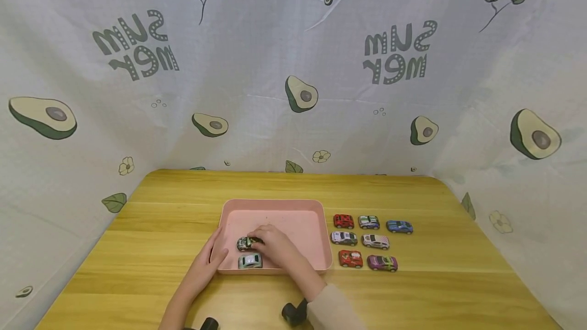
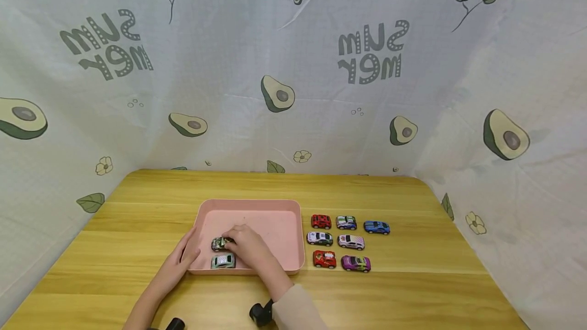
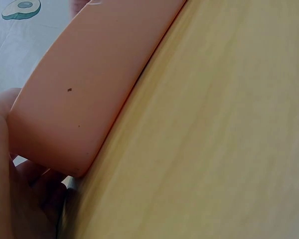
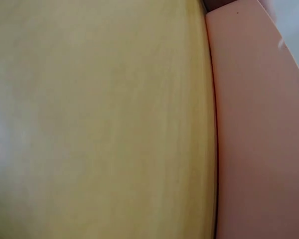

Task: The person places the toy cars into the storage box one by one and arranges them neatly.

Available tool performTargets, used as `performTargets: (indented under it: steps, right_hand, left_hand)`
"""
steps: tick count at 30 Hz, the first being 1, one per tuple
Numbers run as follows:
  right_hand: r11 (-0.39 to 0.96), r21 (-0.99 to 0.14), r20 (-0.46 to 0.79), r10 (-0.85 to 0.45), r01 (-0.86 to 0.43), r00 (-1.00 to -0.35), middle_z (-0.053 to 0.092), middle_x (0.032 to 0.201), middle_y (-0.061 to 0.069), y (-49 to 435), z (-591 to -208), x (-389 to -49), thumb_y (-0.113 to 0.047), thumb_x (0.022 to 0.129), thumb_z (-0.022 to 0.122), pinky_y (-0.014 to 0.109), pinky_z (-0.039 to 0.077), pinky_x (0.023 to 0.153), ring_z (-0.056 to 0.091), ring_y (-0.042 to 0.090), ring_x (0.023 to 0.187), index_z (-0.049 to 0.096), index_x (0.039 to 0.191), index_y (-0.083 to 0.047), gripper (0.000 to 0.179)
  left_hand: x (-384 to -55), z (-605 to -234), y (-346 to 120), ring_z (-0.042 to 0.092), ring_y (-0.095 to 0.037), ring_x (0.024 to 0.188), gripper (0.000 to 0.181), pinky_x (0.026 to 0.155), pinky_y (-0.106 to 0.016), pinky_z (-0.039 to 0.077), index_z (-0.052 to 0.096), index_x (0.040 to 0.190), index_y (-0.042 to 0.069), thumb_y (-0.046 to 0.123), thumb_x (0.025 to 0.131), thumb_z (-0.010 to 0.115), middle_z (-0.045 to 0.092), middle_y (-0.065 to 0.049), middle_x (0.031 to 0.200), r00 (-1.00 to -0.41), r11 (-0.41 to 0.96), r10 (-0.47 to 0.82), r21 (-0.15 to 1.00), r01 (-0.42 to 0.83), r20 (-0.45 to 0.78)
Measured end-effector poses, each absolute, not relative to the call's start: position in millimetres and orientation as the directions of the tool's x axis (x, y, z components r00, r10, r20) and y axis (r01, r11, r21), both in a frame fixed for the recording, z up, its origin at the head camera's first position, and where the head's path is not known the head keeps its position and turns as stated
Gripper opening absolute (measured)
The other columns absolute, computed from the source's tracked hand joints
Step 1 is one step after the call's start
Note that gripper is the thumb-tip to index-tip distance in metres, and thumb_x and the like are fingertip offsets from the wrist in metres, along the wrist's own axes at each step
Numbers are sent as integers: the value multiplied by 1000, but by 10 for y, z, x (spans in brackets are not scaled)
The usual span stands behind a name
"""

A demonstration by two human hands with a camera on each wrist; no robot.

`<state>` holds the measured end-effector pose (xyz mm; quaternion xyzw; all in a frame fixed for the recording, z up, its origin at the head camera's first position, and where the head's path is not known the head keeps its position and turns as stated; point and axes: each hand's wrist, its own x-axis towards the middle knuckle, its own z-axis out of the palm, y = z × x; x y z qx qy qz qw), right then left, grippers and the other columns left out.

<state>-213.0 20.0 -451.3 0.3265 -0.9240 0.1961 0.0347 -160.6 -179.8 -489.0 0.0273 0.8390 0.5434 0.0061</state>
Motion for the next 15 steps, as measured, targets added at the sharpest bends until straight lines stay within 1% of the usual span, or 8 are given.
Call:
performTargets:
  steps: [6, 15]
  right_hand:
    - [719, -312, 189, -593, -621, -782, 66, 109, -1, 196, -4518, -2122, -21, 86, 61, 23, 47, 94, 58, 13, 106, 66, 109, -13, 25]
    - [757, -237, 187, -580, -609, -793, 65, 112, -4, 197, -4498, -2095, -26, 86, 60, 28, 49, 91, 58, 11, 108, 65, 112, -18, 27]
  left_hand:
    - [-1607, -4886, -1801, 12, -38, 139, 63, 112, -56, 14, 20, 146, 19, 36, 93, 49, 16, -15, 152, -998, 407, 54, 913, 35, 14]
    - [-1610, -4887, -1804, 14, -39, 138, 63, 111, -58, 15, 19, 146, 20, 37, 93, 48, 16, -15, 152, -999, 421, 50, 906, 34, 14]
